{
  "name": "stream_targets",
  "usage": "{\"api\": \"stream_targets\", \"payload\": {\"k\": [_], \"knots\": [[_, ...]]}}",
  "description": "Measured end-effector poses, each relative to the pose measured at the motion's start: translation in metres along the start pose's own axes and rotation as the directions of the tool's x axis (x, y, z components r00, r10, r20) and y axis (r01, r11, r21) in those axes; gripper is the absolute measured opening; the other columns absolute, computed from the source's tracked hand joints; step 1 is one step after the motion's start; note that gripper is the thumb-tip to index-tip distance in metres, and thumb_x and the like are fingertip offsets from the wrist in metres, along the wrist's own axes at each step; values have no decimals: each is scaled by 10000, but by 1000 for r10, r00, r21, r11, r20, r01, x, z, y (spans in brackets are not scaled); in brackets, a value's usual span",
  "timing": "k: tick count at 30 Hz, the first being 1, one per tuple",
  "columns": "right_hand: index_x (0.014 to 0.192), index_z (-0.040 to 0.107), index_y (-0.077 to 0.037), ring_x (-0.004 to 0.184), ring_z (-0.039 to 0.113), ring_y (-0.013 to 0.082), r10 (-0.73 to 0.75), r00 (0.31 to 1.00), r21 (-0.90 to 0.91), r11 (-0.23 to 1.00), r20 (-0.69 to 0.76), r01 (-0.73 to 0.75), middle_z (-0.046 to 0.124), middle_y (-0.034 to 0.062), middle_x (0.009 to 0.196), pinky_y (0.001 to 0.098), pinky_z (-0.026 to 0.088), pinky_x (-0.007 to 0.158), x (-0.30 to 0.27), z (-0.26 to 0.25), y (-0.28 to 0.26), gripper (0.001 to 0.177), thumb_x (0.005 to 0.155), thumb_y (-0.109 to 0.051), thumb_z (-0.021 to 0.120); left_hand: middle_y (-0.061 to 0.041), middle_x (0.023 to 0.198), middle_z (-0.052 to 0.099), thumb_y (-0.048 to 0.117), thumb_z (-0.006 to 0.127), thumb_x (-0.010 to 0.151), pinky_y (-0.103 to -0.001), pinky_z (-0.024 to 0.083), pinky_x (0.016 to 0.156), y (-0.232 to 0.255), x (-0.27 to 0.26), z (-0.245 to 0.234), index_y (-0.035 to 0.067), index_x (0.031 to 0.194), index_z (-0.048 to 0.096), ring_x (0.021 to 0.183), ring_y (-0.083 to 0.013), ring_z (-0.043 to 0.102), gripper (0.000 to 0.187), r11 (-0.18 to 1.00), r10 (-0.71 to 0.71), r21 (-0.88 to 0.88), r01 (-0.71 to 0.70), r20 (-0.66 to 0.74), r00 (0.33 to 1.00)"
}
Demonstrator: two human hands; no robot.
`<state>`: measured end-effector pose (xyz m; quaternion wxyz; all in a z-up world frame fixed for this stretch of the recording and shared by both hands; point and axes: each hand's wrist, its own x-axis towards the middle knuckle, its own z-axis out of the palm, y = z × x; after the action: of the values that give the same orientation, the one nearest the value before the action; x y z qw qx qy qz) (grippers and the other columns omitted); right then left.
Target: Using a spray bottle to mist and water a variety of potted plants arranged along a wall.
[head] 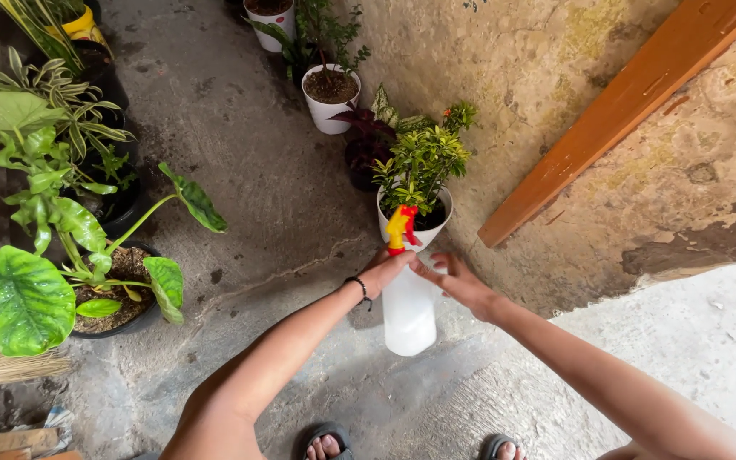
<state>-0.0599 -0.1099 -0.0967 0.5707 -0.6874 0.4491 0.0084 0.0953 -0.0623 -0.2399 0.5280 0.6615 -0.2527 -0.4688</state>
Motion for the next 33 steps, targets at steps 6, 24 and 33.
{"api": "stream_targets", "payload": {"k": [6,24,33], "knots": [[1569,266,-40,1441,392,511,148,960,12,988,236,-155,280,299,1542,659,339,1180,-11,25,7,1151,793,-795,657,-70,894,755,311,740,735,-329,531,857,30,-13,-40,135,1001,766,872,-207,699,320,997,27,-70,-31,-57,998],[1474,307,-65,1273,549,385,85,959,347,921,270,-179,492,243,1351,468,564,973,-9,87,46,1015,801,-598,848,-119,927,784,277,641,740,-378,618,706,14,0,-64,164,1115,670,787,-261,753,393,990,-120,-52,129,160,980],[1459,342,-48,1311,504,365,116,964,378,903,238,-202,480,228,1379,466,532,1017,-3,79,42,997,783,-558,867,-122,878,787,251,649,717,-393,623,655,43,-1,-60,122,1068,673,707,-273,752,375,985,-160,-55,166,102,982]]}}
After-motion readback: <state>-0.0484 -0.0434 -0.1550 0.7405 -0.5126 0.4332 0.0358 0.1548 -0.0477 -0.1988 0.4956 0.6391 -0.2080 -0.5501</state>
